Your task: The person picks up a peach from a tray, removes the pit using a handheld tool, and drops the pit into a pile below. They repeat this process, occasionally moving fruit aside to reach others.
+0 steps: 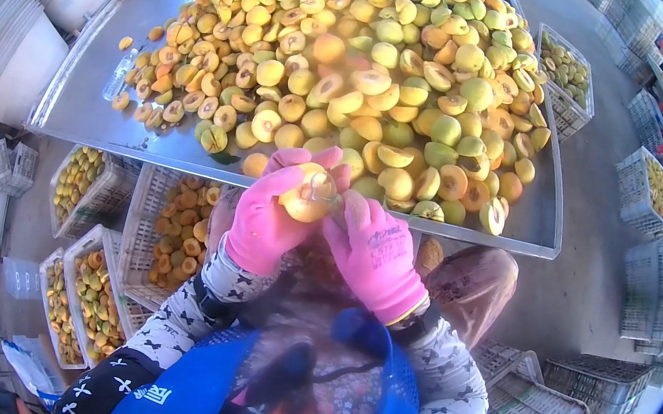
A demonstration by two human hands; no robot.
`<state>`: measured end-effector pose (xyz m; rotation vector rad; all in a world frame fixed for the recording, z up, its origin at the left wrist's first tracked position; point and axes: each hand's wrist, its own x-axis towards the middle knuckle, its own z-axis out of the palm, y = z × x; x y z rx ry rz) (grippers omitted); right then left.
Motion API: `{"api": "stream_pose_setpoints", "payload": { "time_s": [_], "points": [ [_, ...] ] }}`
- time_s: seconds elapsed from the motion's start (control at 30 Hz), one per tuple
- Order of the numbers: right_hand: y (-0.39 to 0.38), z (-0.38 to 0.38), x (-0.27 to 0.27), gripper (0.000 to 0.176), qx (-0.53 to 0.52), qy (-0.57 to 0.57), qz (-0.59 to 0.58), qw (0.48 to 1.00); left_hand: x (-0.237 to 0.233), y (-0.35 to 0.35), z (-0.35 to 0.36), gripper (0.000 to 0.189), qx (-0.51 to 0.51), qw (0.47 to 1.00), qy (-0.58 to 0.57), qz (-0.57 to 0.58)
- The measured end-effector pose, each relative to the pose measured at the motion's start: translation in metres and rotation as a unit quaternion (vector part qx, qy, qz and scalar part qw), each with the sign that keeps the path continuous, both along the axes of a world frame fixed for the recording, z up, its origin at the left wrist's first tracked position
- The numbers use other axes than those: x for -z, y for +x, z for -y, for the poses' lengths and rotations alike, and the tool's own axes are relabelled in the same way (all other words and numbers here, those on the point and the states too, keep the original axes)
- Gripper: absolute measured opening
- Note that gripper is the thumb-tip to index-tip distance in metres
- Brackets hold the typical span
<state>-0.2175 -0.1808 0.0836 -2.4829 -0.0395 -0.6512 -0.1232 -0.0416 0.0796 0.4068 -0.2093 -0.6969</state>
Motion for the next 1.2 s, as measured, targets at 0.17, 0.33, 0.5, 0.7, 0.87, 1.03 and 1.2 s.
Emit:
{"api": "stream_pose_setpoints", "payload": {
  "time_s": [0.17,0.33,0.5,0.7,0.87,1.03,1.2],
  "points": [
    [-0.002,0.0,-0.004,0.037,-0.016,-0.066,0.018,0.998,-0.006,0.002,-0.004,0.028,-0.031,0.998,0.053,0.02],
    [0.002,-0.001,-0.009,0.036,-0.01,-0.079,-0.008,0.997,-0.008,-0.005,0.002,0.029,-0.091,0.98,0.121,0.128],
    [0.005,-0.001,-0.007,0.03,-0.016,-0.116,-0.047,0.992,-0.013,-0.007,0.003,0.027,-0.077,0.989,0.111,0.054],
    [0.003,-0.006,-0.001,0.028,-0.057,-0.032,-0.093,0.994,-0.016,-0.011,0.003,0.025,-0.101,0.974,0.192,0.059],
    [-0.003,-0.029,-0.002,0.026,-0.083,0.161,-0.062,0.981,-0.026,-0.008,0.004,0.018,-0.11,0.967,0.184,0.135],
    [0.002,-0.027,0.005,0.021,-0.091,0.147,0.023,0.985,-0.03,0.003,0.005,0.026,-0.095,0.959,0.25,0.091],
    [-0.003,-0.024,-0.005,0.024,-0.123,0.356,-0.225,0.899,-0.025,-0.007,0.007,0.041,-0.17,0.938,0.283,0.107]
  ]
}}
